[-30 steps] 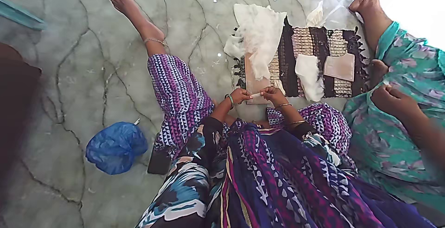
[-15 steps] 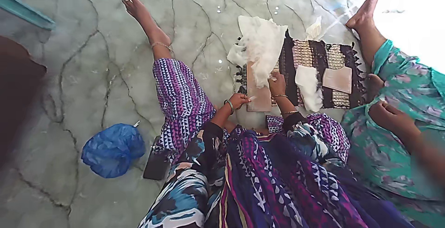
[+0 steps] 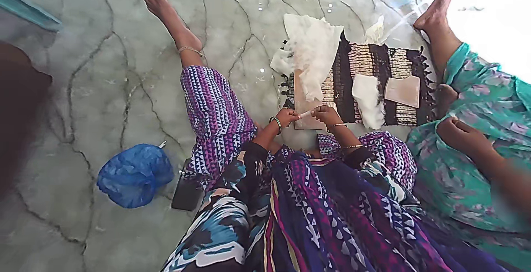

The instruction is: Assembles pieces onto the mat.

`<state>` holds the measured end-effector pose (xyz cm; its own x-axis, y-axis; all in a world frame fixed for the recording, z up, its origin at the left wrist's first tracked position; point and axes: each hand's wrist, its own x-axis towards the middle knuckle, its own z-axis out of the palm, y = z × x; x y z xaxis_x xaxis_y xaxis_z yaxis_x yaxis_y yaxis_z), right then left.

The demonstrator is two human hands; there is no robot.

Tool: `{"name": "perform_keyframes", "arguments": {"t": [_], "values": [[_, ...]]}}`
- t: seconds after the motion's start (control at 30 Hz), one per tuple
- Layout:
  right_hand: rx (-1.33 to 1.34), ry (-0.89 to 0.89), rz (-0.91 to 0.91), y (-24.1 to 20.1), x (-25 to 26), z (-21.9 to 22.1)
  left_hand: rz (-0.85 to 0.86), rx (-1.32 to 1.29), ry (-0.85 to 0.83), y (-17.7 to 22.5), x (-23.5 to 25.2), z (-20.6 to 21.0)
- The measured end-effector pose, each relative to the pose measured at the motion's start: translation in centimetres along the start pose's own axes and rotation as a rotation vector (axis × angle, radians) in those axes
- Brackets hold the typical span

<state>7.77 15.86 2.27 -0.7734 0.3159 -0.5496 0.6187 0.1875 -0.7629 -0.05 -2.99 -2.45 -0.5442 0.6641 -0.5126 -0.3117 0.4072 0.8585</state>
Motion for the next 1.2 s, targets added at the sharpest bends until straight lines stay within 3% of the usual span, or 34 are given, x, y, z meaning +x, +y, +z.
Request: {"name": "perform_keyframes", "arguments": {"t": [0.17,0.27,0.37,0.47,0.53,0.67,0.83,1.1,1.2], "values": [[0.052,-0.054,-0.001,0.8,0.4,0.2,-0.042,0.032,-0.016,0.3,0.4,0.7],[0.045,-0.012,-0.046,1.2,0.5,0.4,0.03,0.042,-0.001,-2.0,1.6,1.0],[0.037,0.071,-0.02,1.3,0.9,0.2,0.048,0.06,0.089,-1.3,1.0,1.3],[-0.094,0.168,-0.061,2.2,1.7,-0.2,0.044,0.1,0.14,0.6,0.1,1.6],[-0.259,0.229,-0.104,3.0,2.1,-0.4,0.03,0.286,0.155,2.0,-0.2,1.9],[-0.524,0.265,-0.064,3.3,2.0,-0.2,-0.029,0.611,0.087,3.5,-1.0,2.6],[-0.587,0.305,-0.038,3.2,1.9,-0.2,-0.127,0.867,-0.024,3.5,-1.0,4.0],[-0.72,0.33,-0.11,3.4,1.4,0.1,-0.215,1.007,-0.11,4.5,-0.7,4.8],[-0.775,0.304,-0.237,3.2,0.6,0.6,-0.211,1.012,-0.105,4.6,-0.4,4.7]]}}
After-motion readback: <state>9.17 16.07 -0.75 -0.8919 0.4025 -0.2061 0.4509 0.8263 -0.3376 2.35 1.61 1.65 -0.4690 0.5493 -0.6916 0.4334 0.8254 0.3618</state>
